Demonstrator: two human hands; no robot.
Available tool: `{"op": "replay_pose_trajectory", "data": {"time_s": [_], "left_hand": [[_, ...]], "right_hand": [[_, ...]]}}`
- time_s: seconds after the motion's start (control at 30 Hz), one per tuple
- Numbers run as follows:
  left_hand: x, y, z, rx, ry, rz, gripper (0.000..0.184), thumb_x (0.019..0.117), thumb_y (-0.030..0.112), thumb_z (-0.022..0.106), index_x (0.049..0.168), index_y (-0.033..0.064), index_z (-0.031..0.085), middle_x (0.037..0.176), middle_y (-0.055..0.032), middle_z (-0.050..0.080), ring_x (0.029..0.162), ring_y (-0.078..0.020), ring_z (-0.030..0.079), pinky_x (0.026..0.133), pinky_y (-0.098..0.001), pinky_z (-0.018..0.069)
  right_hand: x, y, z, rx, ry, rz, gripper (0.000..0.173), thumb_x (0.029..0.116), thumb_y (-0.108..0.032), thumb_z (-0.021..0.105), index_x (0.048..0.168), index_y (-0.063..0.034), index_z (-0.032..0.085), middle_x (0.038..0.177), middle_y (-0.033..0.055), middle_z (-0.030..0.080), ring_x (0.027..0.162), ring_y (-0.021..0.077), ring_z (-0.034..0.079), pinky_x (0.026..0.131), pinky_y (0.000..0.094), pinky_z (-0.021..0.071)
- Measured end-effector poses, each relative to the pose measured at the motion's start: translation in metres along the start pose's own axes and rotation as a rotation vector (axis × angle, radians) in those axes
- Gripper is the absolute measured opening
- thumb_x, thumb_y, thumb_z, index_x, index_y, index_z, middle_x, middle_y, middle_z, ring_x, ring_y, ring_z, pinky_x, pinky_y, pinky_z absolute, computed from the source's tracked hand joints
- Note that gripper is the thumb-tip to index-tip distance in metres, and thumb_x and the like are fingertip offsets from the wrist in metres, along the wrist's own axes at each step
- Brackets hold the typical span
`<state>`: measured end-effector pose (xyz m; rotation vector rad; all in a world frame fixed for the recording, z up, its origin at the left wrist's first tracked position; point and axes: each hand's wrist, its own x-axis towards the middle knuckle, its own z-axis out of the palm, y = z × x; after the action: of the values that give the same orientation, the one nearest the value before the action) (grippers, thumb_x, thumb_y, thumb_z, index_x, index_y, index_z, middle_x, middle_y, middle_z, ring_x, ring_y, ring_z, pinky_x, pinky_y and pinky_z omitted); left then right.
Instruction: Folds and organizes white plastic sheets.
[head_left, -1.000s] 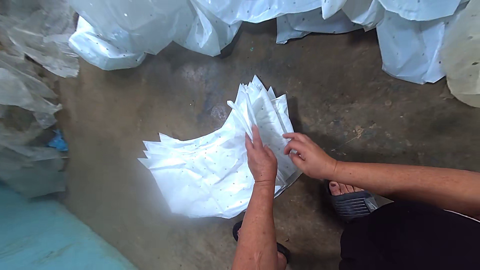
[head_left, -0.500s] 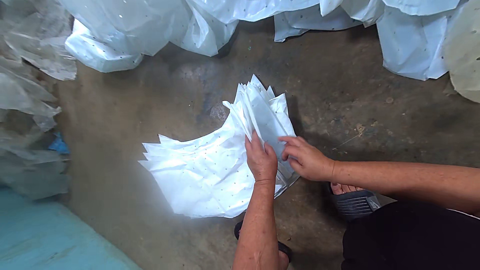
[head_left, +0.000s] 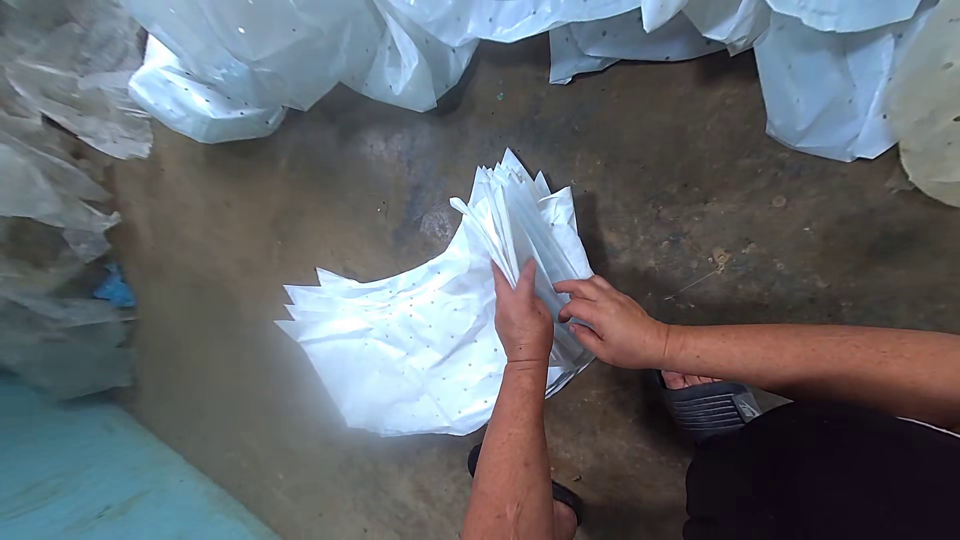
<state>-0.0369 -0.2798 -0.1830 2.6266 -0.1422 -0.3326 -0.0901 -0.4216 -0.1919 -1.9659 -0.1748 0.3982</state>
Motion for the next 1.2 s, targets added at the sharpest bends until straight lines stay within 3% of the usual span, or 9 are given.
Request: {"op": "replay_pose_trajectory", "data": {"time_s": [0.13, 0.33, 0.4, 0.5, 0.57, 0.7, 1.0, 1.13, 1.2], "left_hand": [[0.005, 0.011, -0.003, 0.013, -0.046, -0.145, 0.048, 0.1044, 0.031, 0.056, 0.141, -0.0011, 0.057, 0.146, -0.0304, 0.050, 0.128, -0.0439, 0.056, 0.102, -0.0577, 0.0467], [0.003, 0.003, 0.003, 0.055, -0.013, -0.058, 0.072, 0.0953, -0.006, 0.049, 0.162, 0.0104, 0.027, 0.162, -0.0315, 0.025, 0.113, -0.0446, 0.066, 0.084, -0.0538, 0.0575], [0.002, -0.001, 0.006, 0.050, 0.006, -0.006, 0.071, 0.0935, -0.010, 0.047, 0.159, 0.0144, 0.037, 0.163, -0.0335, 0.020, 0.105, -0.0465, 0.068, 0.076, -0.0527, 0.0584], [0.004, 0.003, 0.004, 0.055, -0.035, -0.033, 0.053, 0.0954, -0.009, 0.047, 0.145, 0.0074, 0.057, 0.159, -0.0335, 0.030, 0.121, -0.0478, 0.061, 0.091, -0.0550, 0.0548], [0.008, 0.007, 0.001, 0.086, -0.072, -0.085, 0.046, 0.1004, 0.004, 0.052, 0.146, 0.0015, 0.053, 0.158, -0.0323, 0.034, 0.125, -0.0459, 0.058, 0.096, -0.0549, 0.0524], [0.013, 0.016, -0.001, 0.078, -0.082, -0.196, 0.062, 0.0972, 0.034, 0.070, 0.146, 0.0001, 0.051, 0.157, -0.0296, 0.037, 0.128, -0.0444, 0.056, 0.099, -0.0563, 0.0497], [0.014, 0.012, 0.005, 0.109, -0.091, -0.183, 0.076, 0.0946, -0.008, 0.050, 0.163, 0.0188, 0.028, 0.163, -0.0283, 0.025, 0.113, -0.0436, 0.065, 0.085, -0.0528, 0.0567], [0.013, 0.007, 0.004, 0.018, -0.072, -0.132, 0.053, 0.0939, -0.012, 0.047, 0.139, 0.0102, 0.062, 0.160, -0.0307, 0.031, 0.127, -0.0463, 0.056, 0.095, -0.0562, 0.0527], [0.013, 0.010, 0.000, 0.024, -0.087, -0.180, 0.037, 0.1004, 0.000, 0.046, 0.131, 0.0029, 0.066, 0.155, -0.0293, 0.040, 0.130, -0.0432, 0.055, 0.100, -0.0549, 0.0500]], "right_hand": [[-0.001, 0.000, 0.004, 0.019, -0.132, -0.109, 0.017, 0.0947, -0.003, 0.056, 0.095, 0.0068, 0.071, 0.130, 0.0262, 0.063, 0.130, 0.0426, 0.054, 0.104, 0.0530, 0.0453], [0.005, 0.002, -0.007, 0.222, -0.058, 0.286, 0.019, 0.1019, -0.006, 0.052, 0.105, 0.0057, 0.067, 0.151, 0.0280, 0.045, 0.141, 0.0409, 0.044, 0.112, 0.0525, 0.0399], [0.008, -0.001, -0.010, 0.242, -0.070, 0.376, 0.017, 0.1025, -0.006, 0.053, 0.105, 0.0048, 0.066, 0.153, 0.0283, 0.042, 0.143, 0.0397, 0.042, 0.112, 0.0514, 0.0398], [0.013, -0.003, -0.011, 0.310, -0.103, 0.477, 0.012, 0.1028, -0.006, 0.054, 0.104, 0.0033, 0.063, 0.146, 0.0249, 0.045, 0.125, 0.0310, 0.055, 0.100, 0.0427, 0.0487], [0.015, -0.001, -0.011, 0.359, -0.111, 0.490, 0.013, 0.1031, -0.007, 0.055, 0.107, 0.0032, 0.063, 0.137, 0.0231, 0.050, 0.109, 0.0276, 0.060, 0.092, 0.0402, 0.0518], [0.012, -0.004, -0.012, 0.348, -0.214, 0.284, 0.024, 0.1008, 0.000, 0.051, 0.117, 0.0090, 0.066, 0.131, 0.0237, 0.059, 0.117, 0.0296, 0.060, 0.099, 0.0413, 0.0493], [0.010, 0.002, -0.017, 0.113, 0.048, 0.243, 0.013, 0.0959, 0.000, 0.058, 0.102, 0.0029, 0.070, 0.142, 0.0270, 0.051, 0.129, 0.0416, 0.053, 0.101, 0.0540, 0.0486], [0.008, 0.000, -0.012, 0.106, -0.027, 0.165, 0.017, 0.0980, -0.003, 0.057, 0.100, 0.0034, 0.072, 0.136, 0.0234, 0.059, 0.124, 0.0388, 0.057, 0.101, 0.0517, 0.0484], [0.007, -0.002, -0.009, 0.106, -0.098, 0.102, 0.019, 0.0985, -0.003, 0.054, 0.101, 0.0036, 0.072, 0.134, 0.0224, 0.061, 0.122, 0.0384, 0.058, 0.100, 0.0506, 0.0481]]}}
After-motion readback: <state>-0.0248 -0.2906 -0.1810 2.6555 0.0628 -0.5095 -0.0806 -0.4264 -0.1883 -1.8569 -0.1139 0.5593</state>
